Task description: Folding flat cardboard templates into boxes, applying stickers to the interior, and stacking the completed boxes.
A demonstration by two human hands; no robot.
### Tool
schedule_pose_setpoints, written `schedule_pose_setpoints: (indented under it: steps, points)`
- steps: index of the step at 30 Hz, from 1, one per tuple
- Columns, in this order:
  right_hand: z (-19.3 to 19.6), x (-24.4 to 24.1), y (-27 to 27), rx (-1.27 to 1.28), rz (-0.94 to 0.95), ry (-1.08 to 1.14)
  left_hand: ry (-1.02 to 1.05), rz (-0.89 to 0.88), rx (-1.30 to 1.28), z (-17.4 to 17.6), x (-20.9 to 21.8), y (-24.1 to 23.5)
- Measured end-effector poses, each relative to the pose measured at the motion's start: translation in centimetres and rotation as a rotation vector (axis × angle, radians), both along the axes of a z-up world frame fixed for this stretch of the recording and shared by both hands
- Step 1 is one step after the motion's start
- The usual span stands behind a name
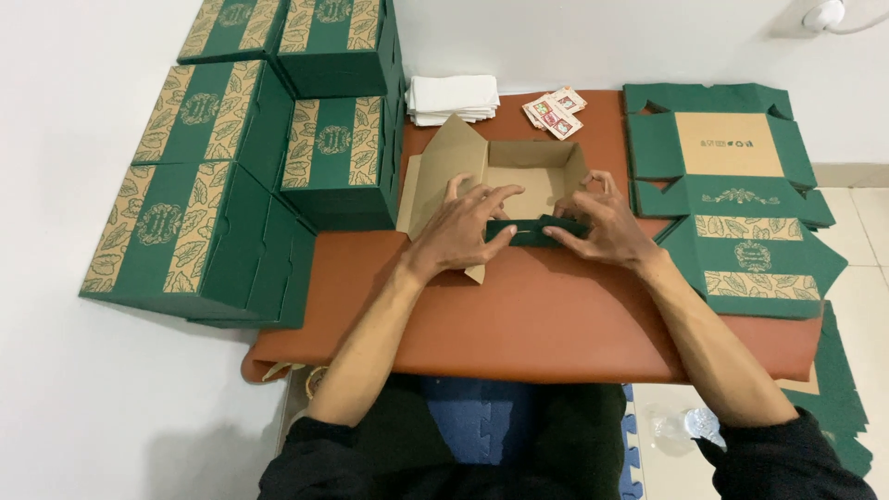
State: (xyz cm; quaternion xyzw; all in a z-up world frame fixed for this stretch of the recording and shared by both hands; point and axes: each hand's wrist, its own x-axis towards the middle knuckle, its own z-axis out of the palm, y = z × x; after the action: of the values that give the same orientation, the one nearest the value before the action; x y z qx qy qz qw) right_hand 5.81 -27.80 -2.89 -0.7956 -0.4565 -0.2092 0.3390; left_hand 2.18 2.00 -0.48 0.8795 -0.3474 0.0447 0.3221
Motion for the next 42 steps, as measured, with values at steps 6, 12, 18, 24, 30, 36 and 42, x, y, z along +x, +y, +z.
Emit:
schedule_pose_setpoints:
  steps: [6,12,18,24,30,36,42]
  points:
    - [0.8,-0.5,0.0,-0.064,-0.044,0.027,-0.041,-0.065,0.02,2.3,0.0,1.7]
    - [1.8,-0.9,-0.2,-0.095,-0.093,0.04,0.07,-0.144,0.016,4.1,-0.9,2.1]
    - [-2.4,0.9,-0.1,-0.04,-0.144,0.105,0.091,-0.17,0.047,2.4,-0.2,2.0]
    - [-2.1,1.0,-0.2,-0.085,-0.163,0.155,0.006,-0.077,0.105,3.2,-0.8,1.2]
    - [-1.1,0.3,0.0,-0.067,-0.168,0.209,-0.175,0.054,0.033,0.7,0.4,0.7]
    - [-0.7,0.1,0.0,-0.073,-0.143,0.168,-0.233,0.109,-0.009,-1.3,0.9,0.1]
    - [-1.0,0.1,0.1,-0.078,-0.129,0.063,-0.164,0.06,0.02,-0.2,0.2,-0.2]
